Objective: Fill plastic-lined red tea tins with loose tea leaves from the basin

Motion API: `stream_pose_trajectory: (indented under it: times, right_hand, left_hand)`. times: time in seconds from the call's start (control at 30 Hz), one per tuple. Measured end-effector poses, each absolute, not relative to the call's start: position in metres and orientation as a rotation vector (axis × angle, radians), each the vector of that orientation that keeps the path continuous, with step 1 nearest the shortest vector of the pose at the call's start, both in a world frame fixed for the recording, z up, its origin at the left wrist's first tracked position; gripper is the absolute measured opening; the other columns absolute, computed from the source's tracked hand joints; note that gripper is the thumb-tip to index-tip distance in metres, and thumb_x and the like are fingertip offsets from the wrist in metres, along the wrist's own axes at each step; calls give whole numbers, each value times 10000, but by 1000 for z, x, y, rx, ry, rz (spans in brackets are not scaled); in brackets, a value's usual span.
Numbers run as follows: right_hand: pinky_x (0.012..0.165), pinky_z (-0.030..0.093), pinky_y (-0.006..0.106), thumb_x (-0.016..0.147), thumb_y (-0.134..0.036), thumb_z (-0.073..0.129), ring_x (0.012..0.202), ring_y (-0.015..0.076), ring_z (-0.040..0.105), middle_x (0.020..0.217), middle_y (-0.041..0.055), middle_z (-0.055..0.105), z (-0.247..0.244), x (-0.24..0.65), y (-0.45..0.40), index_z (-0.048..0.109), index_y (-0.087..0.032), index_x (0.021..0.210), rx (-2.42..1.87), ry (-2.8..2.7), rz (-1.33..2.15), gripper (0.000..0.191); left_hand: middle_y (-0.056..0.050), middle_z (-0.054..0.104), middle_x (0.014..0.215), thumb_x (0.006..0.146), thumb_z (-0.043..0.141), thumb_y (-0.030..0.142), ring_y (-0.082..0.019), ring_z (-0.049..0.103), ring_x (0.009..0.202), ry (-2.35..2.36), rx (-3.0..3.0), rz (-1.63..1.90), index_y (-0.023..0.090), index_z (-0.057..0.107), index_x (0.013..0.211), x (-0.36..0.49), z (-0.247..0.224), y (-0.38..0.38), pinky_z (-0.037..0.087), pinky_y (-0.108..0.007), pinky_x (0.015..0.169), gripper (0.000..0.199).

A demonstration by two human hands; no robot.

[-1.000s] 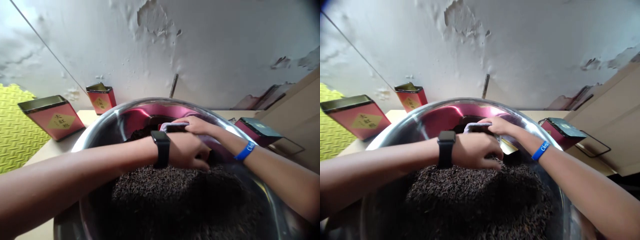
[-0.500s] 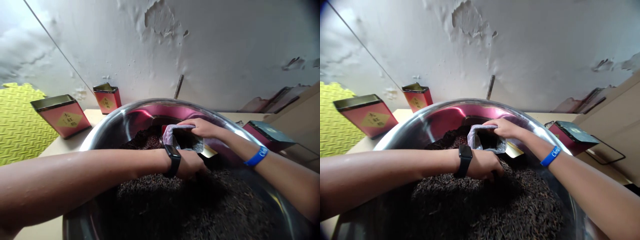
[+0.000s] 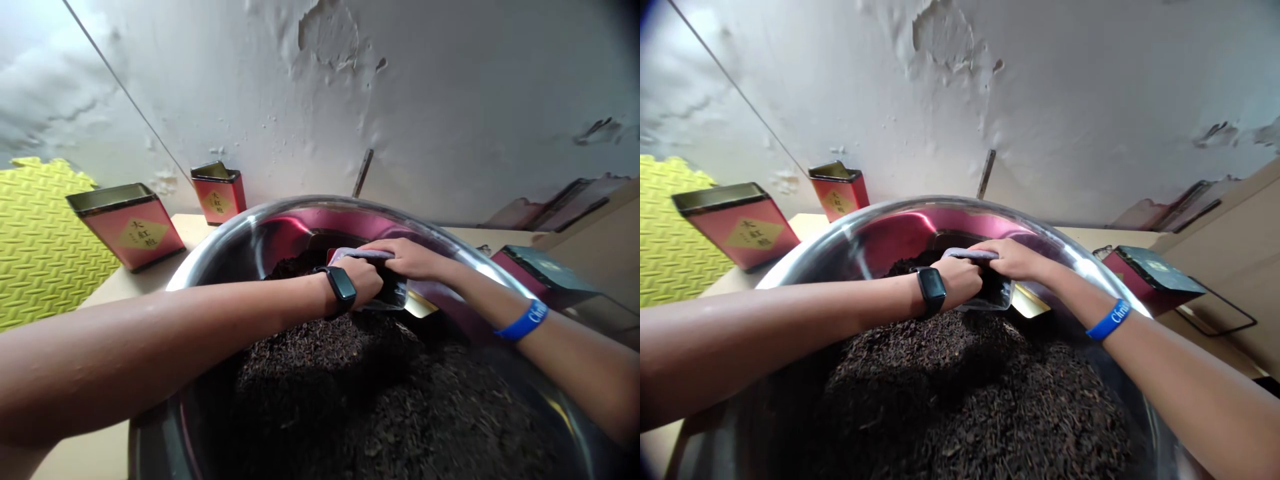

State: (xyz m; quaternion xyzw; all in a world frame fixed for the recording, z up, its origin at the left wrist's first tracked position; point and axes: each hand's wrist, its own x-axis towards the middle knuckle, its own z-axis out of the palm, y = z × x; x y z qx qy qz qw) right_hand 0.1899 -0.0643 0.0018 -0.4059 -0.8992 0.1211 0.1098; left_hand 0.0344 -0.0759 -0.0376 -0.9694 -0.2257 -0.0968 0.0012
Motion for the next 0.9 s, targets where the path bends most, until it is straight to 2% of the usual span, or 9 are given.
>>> stream_pose_trajectory:
  times: [0.2,0.3,0.33,0.4,0.47,0.53,0.67,0.9]
  right_hand:
    - [886,453,347,741,-167,496,1005,194,569,1125,20,614,0,193,-65,560,-248,1140,-1244,-2614,474,412]
    - [893,448,345,729,-92,439,1018,183,562,1136,9,607,-2,196,-64,562,-263,1134,-1230,-2605,463,457]
    - [901,441,346,716,-63,416,1026,180,557,1141,6,604,-2,196,-63,563,-265,1132,-1219,-2607,444,486]
    - [914,431,355,695,-30,389,1037,180,551,1147,6,601,-2,197,-63,566,-263,1132,-1202,-2613,416,526]
    - [926,422,364,684,-22,382,1046,184,546,1150,9,599,-2,197,-63,565,-258,1137,-1199,-2616,409,543]
    - [934,416,361,674,-21,379,1056,184,539,1156,5,594,-1,196,-63,564,-258,1141,-1213,-2613,418,556]
    - [946,405,338,637,-20,394,1078,188,523,1168,-3,586,1,195,-62,570,-258,1137,-1266,-2610,464,581]
    - [959,391,359,628,-36,397,1087,201,516,1178,-10,579,1,193,-61,575,-262,1131,-1260,-2626,486,580]
  left_hand:
    - [-85,632,871,809,418,134,-227,562,866,-420,-2910,-401,136,649,758,37,-15,-100,420,-363,781,237]
    - [-63,630,922,828,462,259,-192,564,863,-163,-3096,-378,171,654,866,42,-12,-118,431,-318,792,215]
    - [-65,619,992,815,496,328,-191,562,895,-85,-3179,-294,177,639,962,42,-15,-124,432,-306,807,255]
    - [-90,552,1164,759,546,469,-227,538,1006,-89,-3310,-30,192,535,1178,43,-22,-132,426,-328,851,502]
    - [-112,466,1276,723,547,546,-264,495,1098,-204,-3385,234,215,411,1298,44,-29,-135,407,-370,891,677]
    - [-104,463,1282,738,563,490,-249,476,1133,-233,-3425,377,218,384,1315,46,-33,-135,395,-354,911,663]
    - [-94,546,1185,729,618,270,-211,517,1073,-166,-3423,390,144,461,1256,49,-31,-131,407,-289,890,564]
    - [-45,666,926,720,628,185,-187,594,844,-191,-3434,329,161,604,1095,48,-27,-120,446,-273,733,377]
